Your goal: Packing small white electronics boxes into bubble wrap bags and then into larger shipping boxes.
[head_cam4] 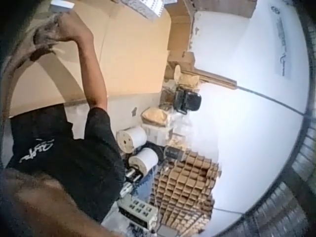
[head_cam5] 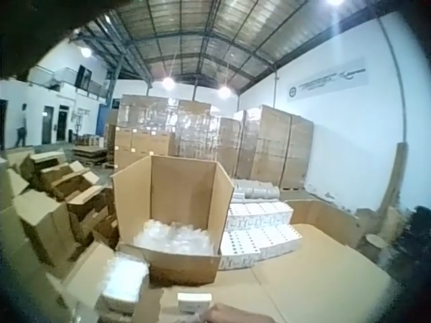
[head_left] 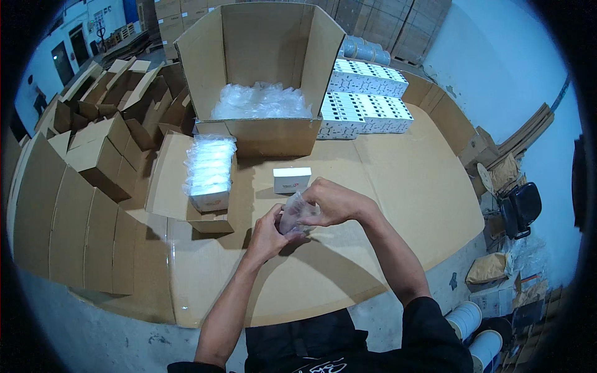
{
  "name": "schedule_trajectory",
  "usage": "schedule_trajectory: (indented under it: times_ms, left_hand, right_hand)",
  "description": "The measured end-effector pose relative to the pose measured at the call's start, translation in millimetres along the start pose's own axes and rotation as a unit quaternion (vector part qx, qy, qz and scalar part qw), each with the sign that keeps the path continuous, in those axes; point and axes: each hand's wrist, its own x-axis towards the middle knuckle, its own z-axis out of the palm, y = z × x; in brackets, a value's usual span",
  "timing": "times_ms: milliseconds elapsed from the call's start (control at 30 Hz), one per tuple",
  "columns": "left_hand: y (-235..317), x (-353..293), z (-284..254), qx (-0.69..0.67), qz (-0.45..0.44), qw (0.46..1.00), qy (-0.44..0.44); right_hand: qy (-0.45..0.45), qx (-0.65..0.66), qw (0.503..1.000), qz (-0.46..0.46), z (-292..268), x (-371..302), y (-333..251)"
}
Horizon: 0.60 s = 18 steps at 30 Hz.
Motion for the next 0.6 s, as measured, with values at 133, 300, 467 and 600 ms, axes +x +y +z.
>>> schedule_trajectory:
  times_ms: [133,300,467,600]
  left_hand:
    - [0.2,-0.4,-3.9,-0.025,-0.016,1.000,-0.005]
    - [-3.6,0.8,-16.7,-0.103,-0.061,0.990,-0.073]
    - [-1.5,0.6,-13.4,-0.112,-0.054,0.989,-0.079]
    - [-2.6,0.2,-8.3,-0.117,-0.052,0.990,-0.062]
  right_hand:
    - [0.031,-0.019,0.998,-0.044,-4.6,-4.8,-0.4]
    - [0.008,-0.054,0.998,-0.014,-16.2,-11.1,-7.3]
    - [0.013,-0.024,0.999,-0.040,-8.3,-12.7,-1.9]
    - [0.017,-0.001,1.000,-0.019,-6.1,-8.1,-4.5]
